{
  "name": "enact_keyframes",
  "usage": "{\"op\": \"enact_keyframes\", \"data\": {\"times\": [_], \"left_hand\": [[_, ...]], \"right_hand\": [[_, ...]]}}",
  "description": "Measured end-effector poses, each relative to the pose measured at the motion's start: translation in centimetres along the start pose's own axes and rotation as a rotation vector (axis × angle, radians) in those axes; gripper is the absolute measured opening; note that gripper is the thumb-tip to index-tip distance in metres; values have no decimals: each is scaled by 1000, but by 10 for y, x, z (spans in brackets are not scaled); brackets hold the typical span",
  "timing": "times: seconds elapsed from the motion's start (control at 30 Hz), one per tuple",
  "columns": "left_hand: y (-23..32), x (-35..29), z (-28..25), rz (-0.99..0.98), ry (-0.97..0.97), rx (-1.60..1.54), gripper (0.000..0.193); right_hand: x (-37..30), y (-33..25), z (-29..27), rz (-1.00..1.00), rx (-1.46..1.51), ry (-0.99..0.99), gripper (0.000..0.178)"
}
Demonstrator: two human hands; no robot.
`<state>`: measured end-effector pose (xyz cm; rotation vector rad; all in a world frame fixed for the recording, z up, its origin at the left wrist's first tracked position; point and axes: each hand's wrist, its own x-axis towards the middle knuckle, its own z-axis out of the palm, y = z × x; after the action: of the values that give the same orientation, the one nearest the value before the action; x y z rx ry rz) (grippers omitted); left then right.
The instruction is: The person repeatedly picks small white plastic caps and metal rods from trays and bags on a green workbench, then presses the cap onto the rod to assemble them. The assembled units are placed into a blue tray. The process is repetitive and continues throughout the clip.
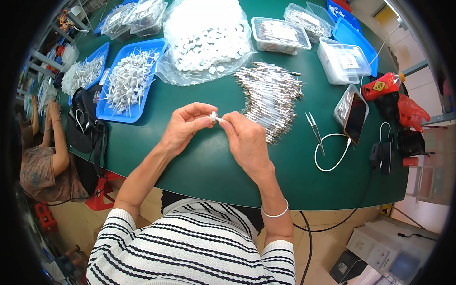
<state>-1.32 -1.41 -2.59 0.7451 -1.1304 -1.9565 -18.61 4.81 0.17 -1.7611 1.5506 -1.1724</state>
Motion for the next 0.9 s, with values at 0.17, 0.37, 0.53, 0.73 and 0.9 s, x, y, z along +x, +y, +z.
{"op": "enact_keyframes", "data": {"times": [0.17, 0.37, 0.53, 0.73, 0.9], "left_hand": [[1, 1, 0, -34, -8, -34, 23], [-3, 0, -1, 7, 5, 14, 20], [-5, 0, -2, 21, -15, 2, 20], [-3, -2, -2, 5, -45, -15, 16], [-4, -4, 0, 26, -61, -40, 17]], "right_hand": [[-1, 2, 5, -92, -57, 49, 7], [-1, 1, 7, -133, -116, 68, 7], [-1, 3, 7, -96, -33, 30, 9], [-3, 1, 7, -33, 32, 7, 9], [-3, 0, 16, -175, -98, 126, 9]]}}
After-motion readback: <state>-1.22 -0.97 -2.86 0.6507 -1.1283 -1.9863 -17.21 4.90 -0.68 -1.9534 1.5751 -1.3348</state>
